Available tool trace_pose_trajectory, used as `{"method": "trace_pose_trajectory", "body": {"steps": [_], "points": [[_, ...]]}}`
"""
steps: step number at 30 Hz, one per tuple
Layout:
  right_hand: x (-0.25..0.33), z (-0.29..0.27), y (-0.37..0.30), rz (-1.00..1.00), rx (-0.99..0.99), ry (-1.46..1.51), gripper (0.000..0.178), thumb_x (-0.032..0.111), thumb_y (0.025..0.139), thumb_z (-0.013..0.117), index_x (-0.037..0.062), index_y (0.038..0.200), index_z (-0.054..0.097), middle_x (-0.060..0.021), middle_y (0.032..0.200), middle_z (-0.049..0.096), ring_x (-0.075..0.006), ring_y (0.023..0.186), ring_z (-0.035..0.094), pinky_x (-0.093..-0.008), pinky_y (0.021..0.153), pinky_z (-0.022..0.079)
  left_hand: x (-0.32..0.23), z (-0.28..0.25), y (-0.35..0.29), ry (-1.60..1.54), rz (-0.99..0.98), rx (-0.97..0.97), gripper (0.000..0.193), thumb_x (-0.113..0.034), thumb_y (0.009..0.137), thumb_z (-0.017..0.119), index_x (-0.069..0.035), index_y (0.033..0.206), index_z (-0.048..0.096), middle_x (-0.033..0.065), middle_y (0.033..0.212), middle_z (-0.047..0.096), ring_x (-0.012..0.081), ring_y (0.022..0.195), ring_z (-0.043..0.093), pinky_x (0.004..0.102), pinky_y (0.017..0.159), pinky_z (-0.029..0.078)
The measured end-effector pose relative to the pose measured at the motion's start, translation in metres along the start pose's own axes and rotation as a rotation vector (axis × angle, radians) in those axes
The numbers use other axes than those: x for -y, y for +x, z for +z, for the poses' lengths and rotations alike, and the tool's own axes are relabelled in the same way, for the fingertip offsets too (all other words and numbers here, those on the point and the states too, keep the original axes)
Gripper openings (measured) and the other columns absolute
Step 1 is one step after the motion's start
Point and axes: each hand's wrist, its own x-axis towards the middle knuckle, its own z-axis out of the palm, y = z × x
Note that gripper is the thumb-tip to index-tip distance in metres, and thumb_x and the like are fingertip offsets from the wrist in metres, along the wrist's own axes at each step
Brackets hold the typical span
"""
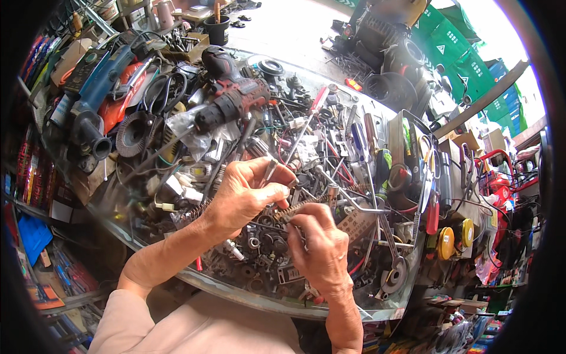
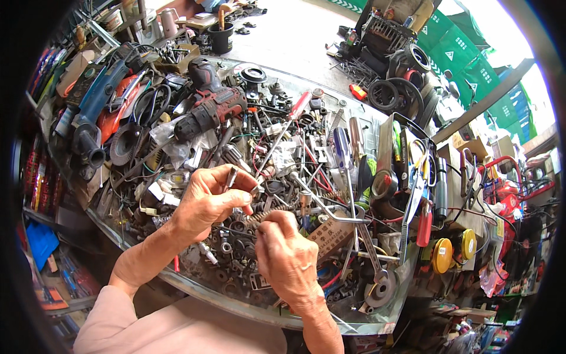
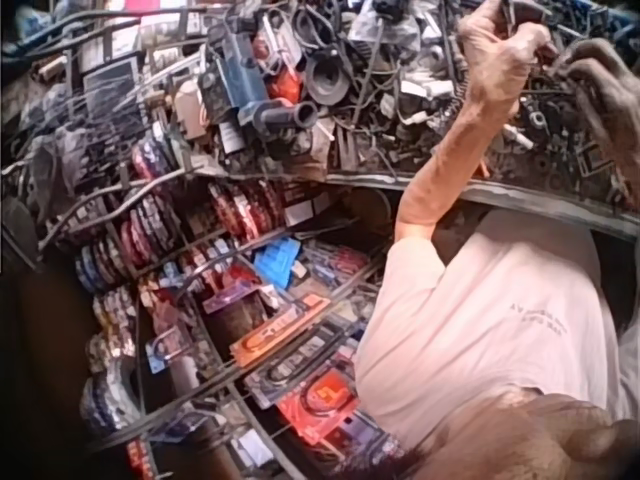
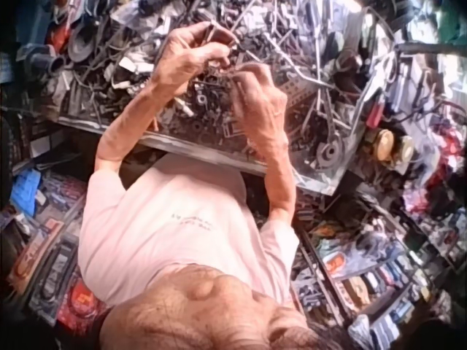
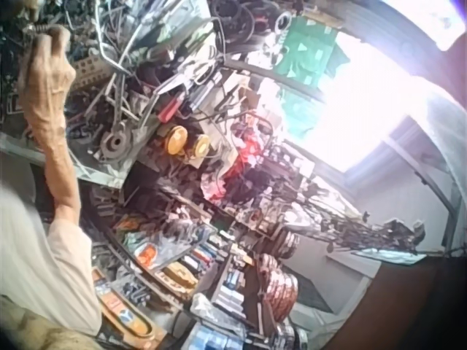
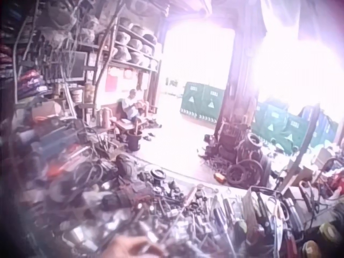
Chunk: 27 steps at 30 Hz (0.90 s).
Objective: The person assembles small mechanical components on a cluttered workbench. They use a wrench to tighten a nut onto a threaded rod and then attach a spring to the assembly. The person handles the parts with both hands, occasionally reaching for tools or parts from the surrounding area.
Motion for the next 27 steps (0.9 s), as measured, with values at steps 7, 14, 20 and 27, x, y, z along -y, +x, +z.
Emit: {"method": "trace_pose_trajectory", "body": {"steps": [7,14,20,27], "points": [[-0.007,-0.021,0.002,0.236,-0.162,-0.008,0.014,0.000,0.080,0.068,0.0010,0.092,0.061,-0.0105,0.094,0.062,-0.0243,0.064,0.062,-0.0324,0.055,0.050,-0.011,0.000,-0.003,0.044,-0.075,0.019,0.016,-0.001,0.082,0.063,0.004,0.097,0.065,0.0063,0.086,0.065,0.0106,0.072,0.062,0.0259,0.069,0.049],[-0.004,-0.023,-0.007,0.011,0.314,0.124,0.011,0.003,0.074,0.073,0.0068,0.084,0.070,-0.0055,0.070,0.062,-0.0178,0.053,0.058,-0.0291,0.049,0.046,-0.010,-0.003,-0.003,0.007,-0.091,0.052,0.015,-0.001,0.082,0.063,0.004,0.096,0.065,0.0064,0.087,0.066,0.0105,0.072,0.062,0.0258,0.069,0.050],[0.006,-0.017,-0.010,0.023,0.447,-0.124,0.006,0.013,0.076,0.071,0.0087,0.079,0.069,-0.0062,0.069,0.064,-0.0278,0.060,0.064,-0.0369,0.054,0.049,-0.007,-0.002,-0.002,-0.017,-0.104,0.057,0.015,0.000,0.082,0.063,0.004,0.097,0.064,0.0060,0.084,0.065,0.0109,0.072,0.063,0.0265,0.067,0.052],[-0.005,-0.034,-0.007,0.156,0.212,-0.114,0.011,0.010,0.072,0.074,0.0041,0.080,0.070,-0.0107,0.072,0.068,-0.0261,0.062,0.066,-0.0327,0.058,0.051,-0.010,-0.002,-0.003,-0.009,-0.104,0.049,0.016,-0.001,0.081,0.063,0.005,0.097,0.064,0.0066,0.084,0.066,0.0102,0.071,0.062,0.0256,0.068,0.050]]}}
